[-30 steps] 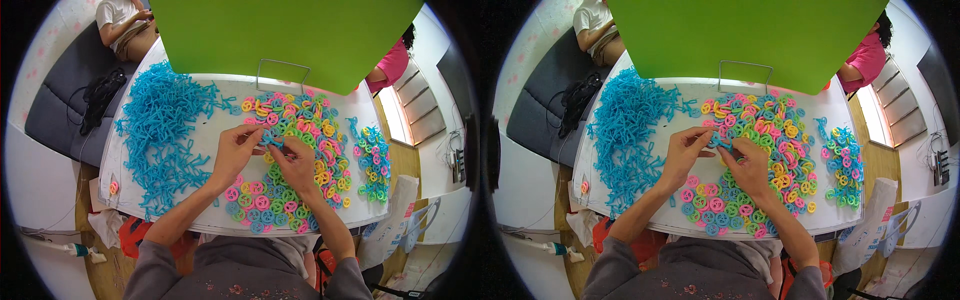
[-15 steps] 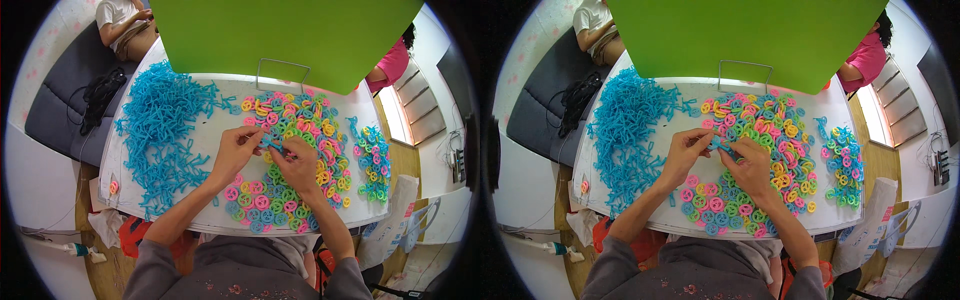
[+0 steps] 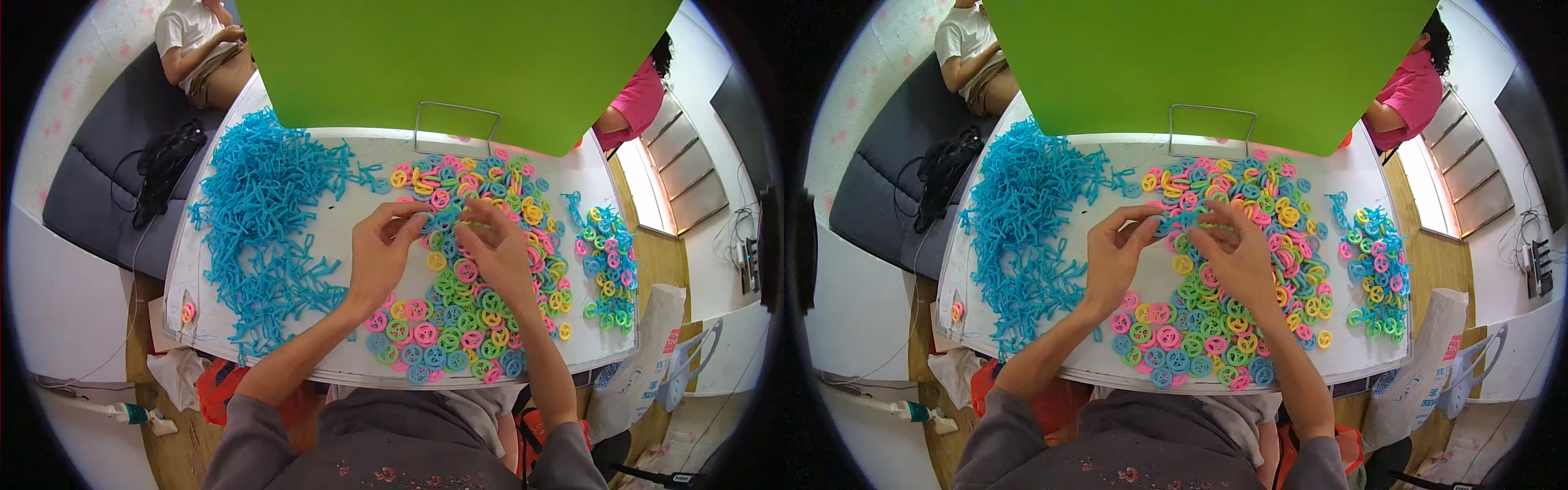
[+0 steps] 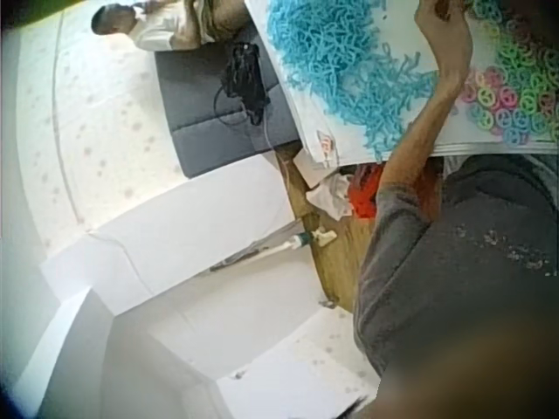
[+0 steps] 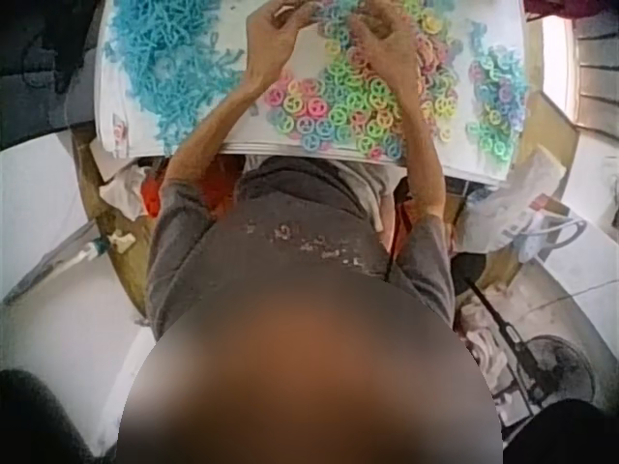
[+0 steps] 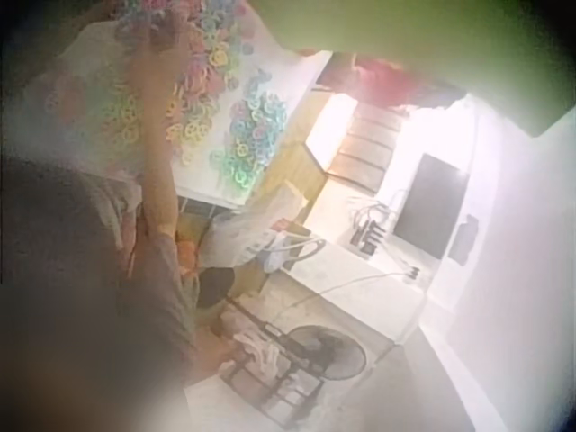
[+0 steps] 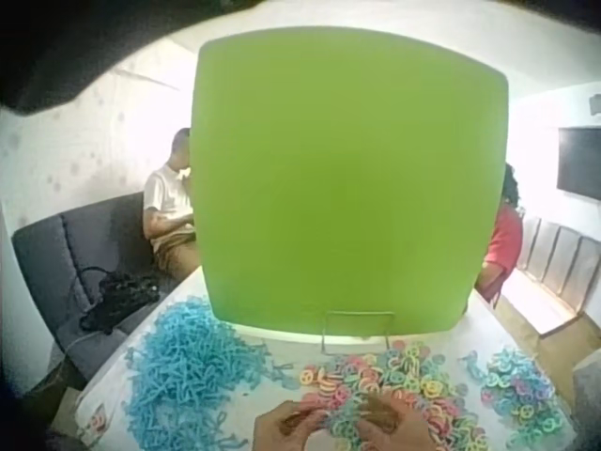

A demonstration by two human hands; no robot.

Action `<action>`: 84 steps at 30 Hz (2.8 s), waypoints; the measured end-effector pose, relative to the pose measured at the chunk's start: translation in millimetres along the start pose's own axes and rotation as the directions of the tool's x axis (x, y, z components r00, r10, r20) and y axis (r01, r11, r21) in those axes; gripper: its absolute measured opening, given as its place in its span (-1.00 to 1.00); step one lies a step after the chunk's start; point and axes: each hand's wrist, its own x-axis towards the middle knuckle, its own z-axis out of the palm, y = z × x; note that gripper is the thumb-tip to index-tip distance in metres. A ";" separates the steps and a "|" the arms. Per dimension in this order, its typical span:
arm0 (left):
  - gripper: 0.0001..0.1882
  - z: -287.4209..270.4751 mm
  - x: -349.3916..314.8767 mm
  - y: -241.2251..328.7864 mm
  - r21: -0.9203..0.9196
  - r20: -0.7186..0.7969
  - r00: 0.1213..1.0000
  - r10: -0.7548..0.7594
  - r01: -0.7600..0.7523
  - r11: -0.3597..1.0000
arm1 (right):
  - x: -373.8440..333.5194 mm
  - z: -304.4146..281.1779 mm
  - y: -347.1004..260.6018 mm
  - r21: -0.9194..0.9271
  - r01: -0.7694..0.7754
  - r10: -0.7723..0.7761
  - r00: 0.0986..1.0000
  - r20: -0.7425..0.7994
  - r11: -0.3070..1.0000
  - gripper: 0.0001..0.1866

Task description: Assembling a chain by interlocking colorful plastic gear pieces on a table.

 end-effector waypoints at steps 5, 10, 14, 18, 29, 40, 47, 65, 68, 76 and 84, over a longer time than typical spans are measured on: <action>-0.80 10.3 -9.4 4.5 0.270 0.048 0.950 0.309 -0.310 0.912 | 0.2 -4.3 2.2 0.237 -0.118 0.054 0.964 0.259 0.964 -0.54; -0.78 9.3 -11.5 0.8 0.489 0.124 0.838 0.532 -0.518 0.702 | -5.5 7.5 -8.4 0.219 -0.022 -0.002 0.994 0.109 0.975 -0.54; -0.76 10.1 -11.2 -5.5 0.517 0.173 0.774 0.609 -0.597 0.613 | -6.5 7.3 -3.5 0.340 -0.164 0.110 0.979 0.172 0.926 -0.64; -0.76 13.6 -8.9 -3.2 0.493 0.213 0.773 0.598 -0.613 0.618 | -9.0 11.0 1.8 0.419 -0.204 0.149 0.976 0.159 0.885 -0.71; -0.71 7.5 -9.1 -9.6 0.552 0.258 0.675 0.691 -0.690 0.468 | -6.2 3.1 -8.7 0.364 -0.080 0.059 0.996 0.069 0.928 -0.63; -0.70 9.8 -10.6 -8.6 0.568 0.355 0.626 0.695 -0.735 0.371 | -10.4 8.3 -1.8 0.304 -0.085 0.074 0.996 0.047 0.949 -0.71; -0.67 8.0 2.9 -21.2 0.716 0.224 0.882 0.414 -0.438 0.544 | 7.1 -17.0 -3.6 0.515 -0.048 0.076 0.997 -0.034 0.856 -0.81; -0.77 -3.0 10.0 13.1 -0.073 0.174 0.984 -0.048 0.061 0.995 | -2.4 -10.9 -1.5 -0.074 0.251 -0.242 0.963 0.115 0.965 -0.76; -0.77 -4.2 11.4 11.4 -0.127 0.174 0.983 -0.054 0.077 0.989 | -1.8 -11.2 3.1 -0.120 0.236 -0.222 0.968 0.117 0.964 -0.72; -0.78 -2.3 6.5 0.2 -0.120 0.108 0.989 -0.098 0.111 0.987 | -5.9 -6.8 -0.8 -0.259 0.313 -0.291 0.949 0.122 0.914 -0.73; -0.85 -0.9 4.3 -10.5 -0.274 0.074 0.987 -0.145 0.160 0.948 | -12.4 10.8 6.0 -0.121 0.160 -0.161 0.987 0.002 0.980 -0.80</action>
